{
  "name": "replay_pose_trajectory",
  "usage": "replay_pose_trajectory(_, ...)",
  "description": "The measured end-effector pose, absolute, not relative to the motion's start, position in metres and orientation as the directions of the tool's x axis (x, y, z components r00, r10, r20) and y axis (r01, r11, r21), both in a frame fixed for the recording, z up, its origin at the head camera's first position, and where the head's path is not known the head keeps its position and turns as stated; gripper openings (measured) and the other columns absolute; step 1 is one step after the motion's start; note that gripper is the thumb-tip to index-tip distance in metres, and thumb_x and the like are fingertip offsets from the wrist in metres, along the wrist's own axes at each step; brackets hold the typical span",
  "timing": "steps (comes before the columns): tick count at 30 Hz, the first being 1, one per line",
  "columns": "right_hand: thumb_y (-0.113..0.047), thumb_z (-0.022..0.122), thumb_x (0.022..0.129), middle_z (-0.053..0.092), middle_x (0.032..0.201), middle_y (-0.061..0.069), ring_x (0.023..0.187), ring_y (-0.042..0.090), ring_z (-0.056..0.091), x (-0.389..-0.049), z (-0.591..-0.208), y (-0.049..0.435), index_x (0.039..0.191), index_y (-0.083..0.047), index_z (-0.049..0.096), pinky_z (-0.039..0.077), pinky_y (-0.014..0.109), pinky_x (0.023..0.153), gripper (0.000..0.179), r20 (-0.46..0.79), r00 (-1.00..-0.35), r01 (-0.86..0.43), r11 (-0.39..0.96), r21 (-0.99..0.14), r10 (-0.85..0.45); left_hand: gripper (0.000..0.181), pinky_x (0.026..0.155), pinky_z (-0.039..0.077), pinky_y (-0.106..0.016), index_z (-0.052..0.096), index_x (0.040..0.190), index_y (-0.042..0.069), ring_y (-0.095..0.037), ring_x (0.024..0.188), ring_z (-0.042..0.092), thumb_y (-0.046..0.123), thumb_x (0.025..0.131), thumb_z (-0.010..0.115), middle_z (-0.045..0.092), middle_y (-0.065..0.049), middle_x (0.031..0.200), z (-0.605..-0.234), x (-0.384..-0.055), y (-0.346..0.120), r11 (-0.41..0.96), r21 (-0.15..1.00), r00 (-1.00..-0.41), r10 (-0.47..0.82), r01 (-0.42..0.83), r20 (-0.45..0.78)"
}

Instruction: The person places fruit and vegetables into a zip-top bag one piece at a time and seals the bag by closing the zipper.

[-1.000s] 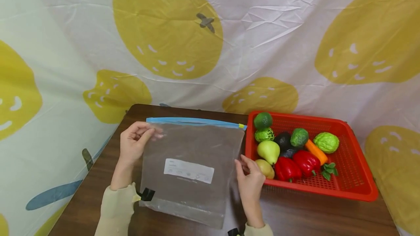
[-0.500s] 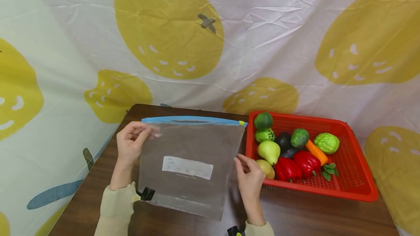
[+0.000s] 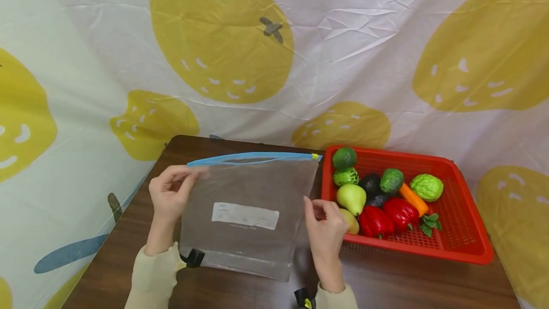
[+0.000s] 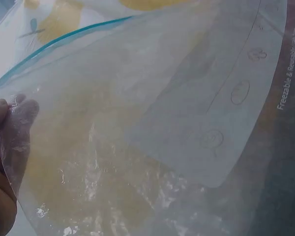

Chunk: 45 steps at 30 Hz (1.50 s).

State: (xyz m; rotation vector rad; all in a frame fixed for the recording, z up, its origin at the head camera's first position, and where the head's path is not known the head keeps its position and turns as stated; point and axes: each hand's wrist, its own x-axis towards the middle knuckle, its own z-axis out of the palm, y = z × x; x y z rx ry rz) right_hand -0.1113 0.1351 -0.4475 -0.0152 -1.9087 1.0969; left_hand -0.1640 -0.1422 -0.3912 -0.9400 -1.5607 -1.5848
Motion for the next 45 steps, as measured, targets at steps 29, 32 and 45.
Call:
replay_pose_trajectory(29,-0.008,0.063,0.088,0.062,0.055,0.004,0.046,0.012,0.060,-0.161,-0.379,0.110,0.074,0.008,0.065,0.054,0.026,0.049,0.021,-0.081,-0.994,0.070,-0.137,-0.988,0.074,0.013,0.060,0.055,-0.028,0.071,0.082,-0.002,-0.021,0.067,0.068,-0.004,0.086,0.058,0.071,-0.013,0.080,-0.382,-0.137,-0.105,0.150,0.030,-0.064,0.226,0.988,0.972)
replay_pose_trajectory(32,-0.003,0.060,0.087,0.061,0.056,0.003,0.047,0.012,0.060,-0.167,-0.374,0.104,0.076,0.007,0.063,0.055,0.027,0.050,0.015,-0.006,-0.997,-0.007,-0.160,-0.987,0.076,0.013,0.059,0.055,-0.029,0.070,0.081,-0.002,-0.022,0.068,0.068,-0.005,0.086,0.058,0.071,-0.013,0.079,-0.377,-0.135,-0.105,0.168,-0.013,-0.027,0.236,0.986,0.971)
replay_pose_trajectory(45,0.007,0.060,0.085,0.066,0.065,-0.004,0.054,0.008,0.059,-0.179,-0.372,0.094,0.080,0.014,0.061,0.052,0.021,0.055,0.009,0.421,-0.893,-0.447,-0.209,-0.870,0.156,0.018,0.068,0.055,-0.029,0.072,0.082,0.001,-0.022,0.074,0.067,0.001,0.091,0.056,0.070,-0.011,0.083,-0.363,-0.114,-0.097,0.309,-0.240,0.101,0.406,0.920,0.908)
